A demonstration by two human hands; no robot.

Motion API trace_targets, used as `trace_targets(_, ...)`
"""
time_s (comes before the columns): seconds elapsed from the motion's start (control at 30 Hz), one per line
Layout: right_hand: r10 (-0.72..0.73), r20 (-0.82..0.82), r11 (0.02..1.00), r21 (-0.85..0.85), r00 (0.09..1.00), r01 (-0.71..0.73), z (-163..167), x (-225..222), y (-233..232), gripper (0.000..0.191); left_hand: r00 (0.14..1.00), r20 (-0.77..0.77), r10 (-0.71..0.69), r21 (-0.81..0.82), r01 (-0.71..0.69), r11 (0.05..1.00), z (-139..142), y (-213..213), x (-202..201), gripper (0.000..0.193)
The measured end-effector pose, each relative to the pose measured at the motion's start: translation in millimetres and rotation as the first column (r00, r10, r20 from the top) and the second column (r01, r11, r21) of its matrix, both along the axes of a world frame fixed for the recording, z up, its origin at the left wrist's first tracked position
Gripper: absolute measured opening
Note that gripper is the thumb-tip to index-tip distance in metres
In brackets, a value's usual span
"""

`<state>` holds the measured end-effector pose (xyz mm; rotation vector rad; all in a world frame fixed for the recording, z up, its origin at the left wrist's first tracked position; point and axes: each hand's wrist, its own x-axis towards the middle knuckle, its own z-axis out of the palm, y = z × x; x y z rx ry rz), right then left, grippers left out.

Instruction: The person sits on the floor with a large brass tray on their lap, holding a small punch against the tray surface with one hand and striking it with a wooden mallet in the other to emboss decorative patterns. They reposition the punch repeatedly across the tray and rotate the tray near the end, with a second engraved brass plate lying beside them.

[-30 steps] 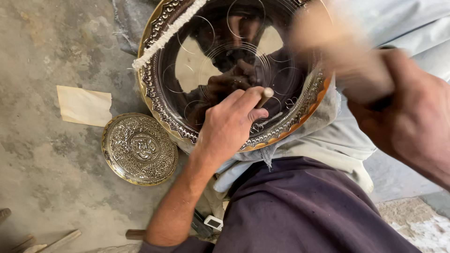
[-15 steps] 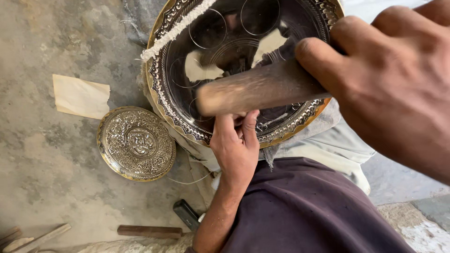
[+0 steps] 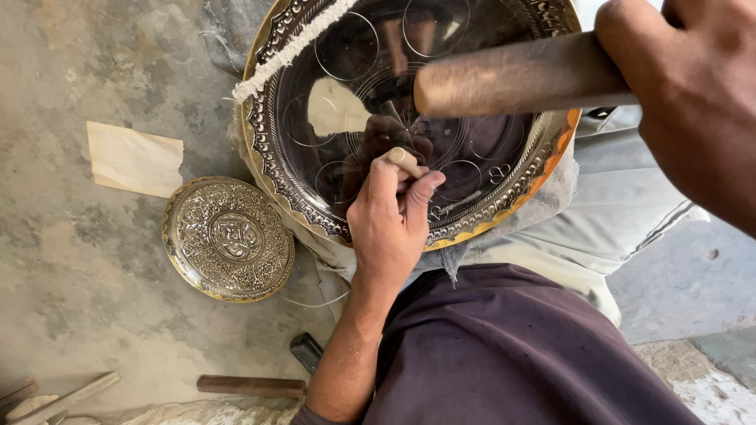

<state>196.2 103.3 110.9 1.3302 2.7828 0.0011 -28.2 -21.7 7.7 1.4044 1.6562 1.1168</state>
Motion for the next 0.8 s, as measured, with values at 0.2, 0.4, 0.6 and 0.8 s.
trace_targets(0.2,-0.061,-0.226,0.982,-0.189,0.972,0.018,10.3,-16.0,-0.5,0.048,0.994,-0.102,-0.027,0.06,0.033,0.998,1.5,-0.9,0.4,0.023)
trace_targets(0.4,-0.154,-0.023,0.965,-0.218,0.988,0.146,8.6,-7.2,0.6,0.054,0.989,-0.124,-0.085,0.005,0.086,0.996,5.4,0.8,-0.9,0.025)
trace_targets(0.6,-0.202,0.067,0.945,-0.25,0.977,0.213,-7.0,21.7,-26.9,0.051,0.909,-0.19,-0.372,-0.048,0.37,0.928,6.1,18.3,-7.8,0.023)
trace_targets(0.8,-0.472,-0.151,0.864,-0.276,0.869,0.422,-29.4,43.9,-93.7,0.04,0.758,-0.215,-0.616,-0.068,0.617,0.784,19.4,39.9,-13.9,0.025)
